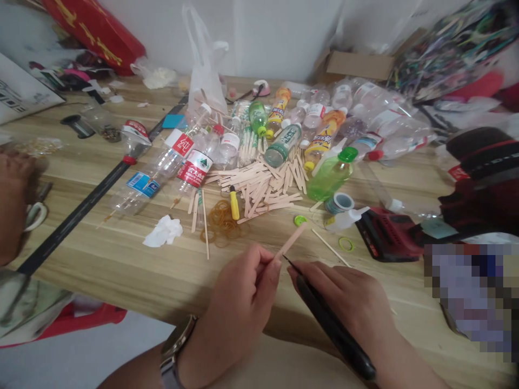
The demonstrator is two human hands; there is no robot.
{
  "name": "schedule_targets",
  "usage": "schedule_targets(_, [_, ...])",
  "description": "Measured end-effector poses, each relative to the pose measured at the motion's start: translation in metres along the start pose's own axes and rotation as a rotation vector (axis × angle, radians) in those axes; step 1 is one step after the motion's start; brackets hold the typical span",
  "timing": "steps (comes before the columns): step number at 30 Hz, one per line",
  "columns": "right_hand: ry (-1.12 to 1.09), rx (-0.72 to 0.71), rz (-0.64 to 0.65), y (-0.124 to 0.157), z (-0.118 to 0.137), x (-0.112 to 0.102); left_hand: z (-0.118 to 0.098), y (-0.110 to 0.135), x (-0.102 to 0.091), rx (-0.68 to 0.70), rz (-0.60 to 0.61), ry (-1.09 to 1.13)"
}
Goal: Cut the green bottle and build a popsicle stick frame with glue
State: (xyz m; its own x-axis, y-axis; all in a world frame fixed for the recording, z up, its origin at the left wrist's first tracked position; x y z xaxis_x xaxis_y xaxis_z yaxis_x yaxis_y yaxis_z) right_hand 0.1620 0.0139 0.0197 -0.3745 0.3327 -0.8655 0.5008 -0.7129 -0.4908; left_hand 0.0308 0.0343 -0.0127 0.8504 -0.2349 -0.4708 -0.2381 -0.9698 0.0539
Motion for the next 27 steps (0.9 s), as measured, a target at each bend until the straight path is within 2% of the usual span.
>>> schedule_targets(5, [0.071, -0.023, 0.062, 0.002, -0.002, -0.001, -0.003, 0.001, -0.002, 0.068, -0.036, -0.156])
schedule_targets(7, [0.108, -0.028, 0.083, 0.002, -0.004, -0.001, -0.009, 0.001, -0.003, 0.18, -0.082, -0.286])
schedule_targets(10, [0.081, -0.06, 0.09, 0.0, -0.005, 0.0, -0.019, 0.002, -0.002, 0.427, -0.136, -0.492])
schedule_targets(12, [-0.146, 0.046, 0.131, -0.002, -0.011, 0.006, -0.023, 0.002, -0.001, 0.608, -0.199, -0.579])
schedule_targets(14, [-0.568, 0.307, 0.273, 0.001, -0.019, 0.023, -0.022, 0.002, 0.0, 0.753, -0.25, -0.623])
schedule_targets(16, [-0.949, 0.581, 0.433, 0.011, -0.02, 0.044, -0.019, 0.0, 0.002, 0.825, -0.233, -0.648])
schedule_targets(17, [-1.013, 0.641, 0.453, 0.014, -0.02, 0.049, -0.017, -0.002, 0.003, 0.825, -0.204, -0.649])
schedule_targets(18, [-0.971, 0.624, 0.407, 0.014, -0.022, 0.048, -0.015, -0.004, 0.003, 0.794, -0.177, -0.636])
schedule_targets(19, [-0.831, 0.537, 0.317, 0.011, -0.024, 0.043, -0.014, -0.007, 0.003, 0.734, -0.148, -0.611])
schedule_targets(21, [-0.409, 0.252, 0.126, 0.004, -0.023, 0.026, -0.01, -0.012, 0.002, 0.555, -0.085, -0.536])
schedule_targets(23, [-0.093, 0.015, 0.057, 0.001, -0.017, 0.017, -0.007, -0.016, 0.001, 0.403, -0.031, -0.49])
schedule_targets(24, [-0.044, -0.024, 0.061, 0.0, -0.016, 0.016, -0.008, -0.016, 0.001, 0.385, -0.025, -0.503])
schedule_targets(25, [-0.076, -0.005, 0.072, -0.002, -0.017, 0.016, -0.01, -0.015, 0.001, 0.4, -0.032, -0.544])
schedule_targets(27, [-0.348, 0.19, 0.112, -0.004, -0.023, 0.019, -0.017, -0.012, 0.001, 0.535, -0.087, -0.649])
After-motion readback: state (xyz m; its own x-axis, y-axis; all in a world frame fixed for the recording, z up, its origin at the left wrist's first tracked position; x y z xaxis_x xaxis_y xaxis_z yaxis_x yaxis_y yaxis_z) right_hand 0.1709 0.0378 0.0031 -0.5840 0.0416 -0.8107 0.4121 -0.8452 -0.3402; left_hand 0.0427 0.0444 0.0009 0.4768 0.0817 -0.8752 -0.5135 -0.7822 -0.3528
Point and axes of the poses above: each hand's wrist, its own y-axis away from the middle knuckle, its own x-axis out of the palm, z = x × y, the point moved 6 cm from there along -y, towards the middle knuckle, and after that the axes turned 2 degrees about -y, right-handed, at the moved point
